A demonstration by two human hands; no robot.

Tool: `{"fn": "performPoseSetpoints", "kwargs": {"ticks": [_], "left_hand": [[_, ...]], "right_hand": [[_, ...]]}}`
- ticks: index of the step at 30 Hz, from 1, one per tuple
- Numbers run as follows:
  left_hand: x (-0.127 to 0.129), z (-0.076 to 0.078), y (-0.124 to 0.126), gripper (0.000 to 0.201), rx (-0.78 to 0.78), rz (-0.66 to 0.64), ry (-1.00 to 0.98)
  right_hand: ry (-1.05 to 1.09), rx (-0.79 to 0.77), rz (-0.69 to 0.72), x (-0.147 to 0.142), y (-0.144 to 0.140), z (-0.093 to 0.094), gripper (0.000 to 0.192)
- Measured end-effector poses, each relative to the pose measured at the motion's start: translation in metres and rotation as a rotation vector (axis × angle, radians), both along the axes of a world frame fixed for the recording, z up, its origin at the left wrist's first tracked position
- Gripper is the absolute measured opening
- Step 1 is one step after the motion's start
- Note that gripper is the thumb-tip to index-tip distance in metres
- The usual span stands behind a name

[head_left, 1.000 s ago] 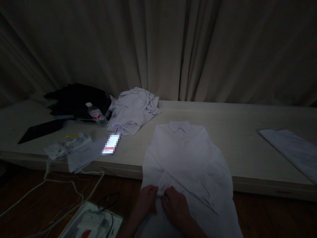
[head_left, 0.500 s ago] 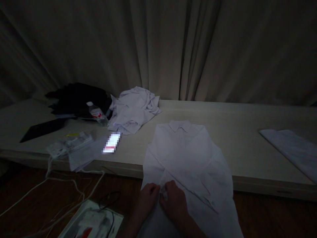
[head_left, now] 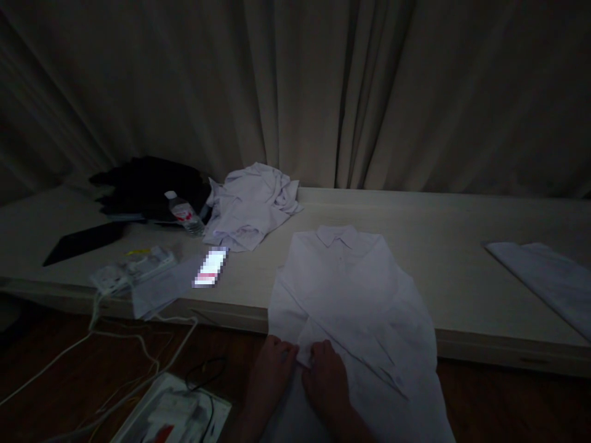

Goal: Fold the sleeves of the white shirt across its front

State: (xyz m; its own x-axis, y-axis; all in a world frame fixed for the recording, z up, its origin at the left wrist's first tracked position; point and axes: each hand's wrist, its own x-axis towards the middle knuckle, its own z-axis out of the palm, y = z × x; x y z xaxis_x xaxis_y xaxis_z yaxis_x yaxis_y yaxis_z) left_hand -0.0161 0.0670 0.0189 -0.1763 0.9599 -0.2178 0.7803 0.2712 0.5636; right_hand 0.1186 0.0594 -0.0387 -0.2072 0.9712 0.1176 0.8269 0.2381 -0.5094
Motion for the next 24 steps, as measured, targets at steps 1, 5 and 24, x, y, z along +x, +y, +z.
{"fn": "performPoseSetpoints", "kwargs": {"ticks": [1,5,24], "left_hand": [[0.0,0.0,0.0,0.034,-0.009,-0.01,0.046],[0.002,0.003,0.002,0.039,-0.003,-0.044,0.152],[-0.001,-0.016,0.002,0.032,0.026,0.102,-0.216]], "right_hand": [[0.006,0.006,0.006,0.002,0.0,-0.001,0.023],[-0.005,0.024,0.02,0.006,-0.002,0.0,0.022],[-0.027,-0.001,0.033,0.004,0.005,0.003,0.011]]}}
